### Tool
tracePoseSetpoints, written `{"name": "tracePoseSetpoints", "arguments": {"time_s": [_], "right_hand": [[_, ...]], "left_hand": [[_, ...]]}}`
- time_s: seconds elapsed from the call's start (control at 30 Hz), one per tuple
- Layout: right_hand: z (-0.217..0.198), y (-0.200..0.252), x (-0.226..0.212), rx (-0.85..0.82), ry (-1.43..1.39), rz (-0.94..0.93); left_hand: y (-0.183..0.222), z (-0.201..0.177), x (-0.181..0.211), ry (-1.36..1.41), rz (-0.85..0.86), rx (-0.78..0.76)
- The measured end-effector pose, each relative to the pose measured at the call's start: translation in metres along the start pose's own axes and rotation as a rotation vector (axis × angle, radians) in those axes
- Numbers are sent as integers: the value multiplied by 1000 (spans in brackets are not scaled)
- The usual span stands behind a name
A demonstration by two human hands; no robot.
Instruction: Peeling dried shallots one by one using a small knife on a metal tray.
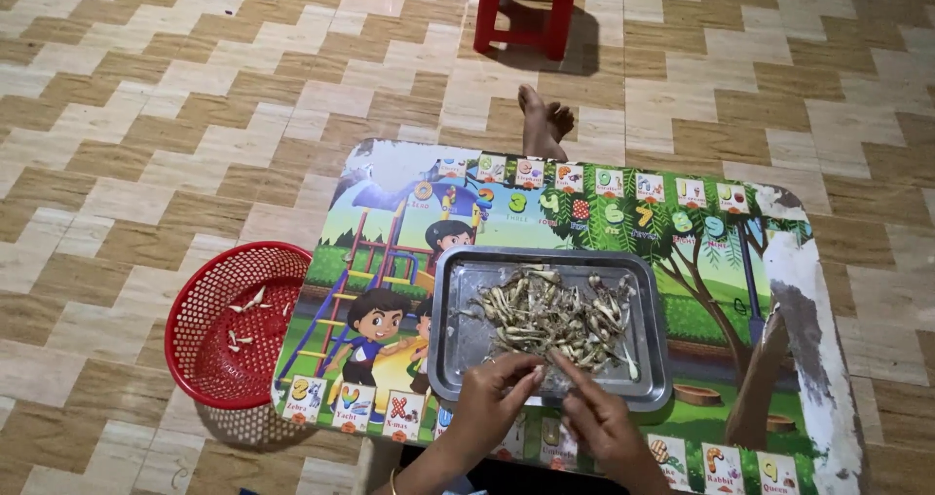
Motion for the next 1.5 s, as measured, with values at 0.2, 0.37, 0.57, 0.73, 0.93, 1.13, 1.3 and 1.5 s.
{"name": "tracePoseSetpoints", "arguments": {"time_s": [0.2,0.37,0.57,0.73,0.93,1.13,1.3,1.5], "right_hand": [[-9,2,21,33,45,-68],[-29,-1,46,-46,-233,107],[-37,-7,68,-105,-420,80],[-27,-1,16,-19,161,-283],[-31,-12,-7,459,612,-251],[-34,-24,17,316,234,-64],[-15,-16,-31,-56,-180,-228],[-23,-12,-55,37,275,-258]], "left_hand": [[6,7,-5,12,27,6],[4,12,10,17,179,-44],[4,13,14,108,179,-117],[4,18,-5,66,163,-115],[3,22,-1,160,155,-139],[-20,17,-12,101,2,30],[-27,18,6,323,-207,-95],[-25,14,24,179,53,-73]]}}
Point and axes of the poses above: each hand's wrist, its own y-axis away from the middle knuckle, its own z-axis out of the palm, x = y × z, the point moved 3 cm from there along -y, towards the middle knuckle, and after that the axes turned 12 degrees about x, right-handed, at the moved point
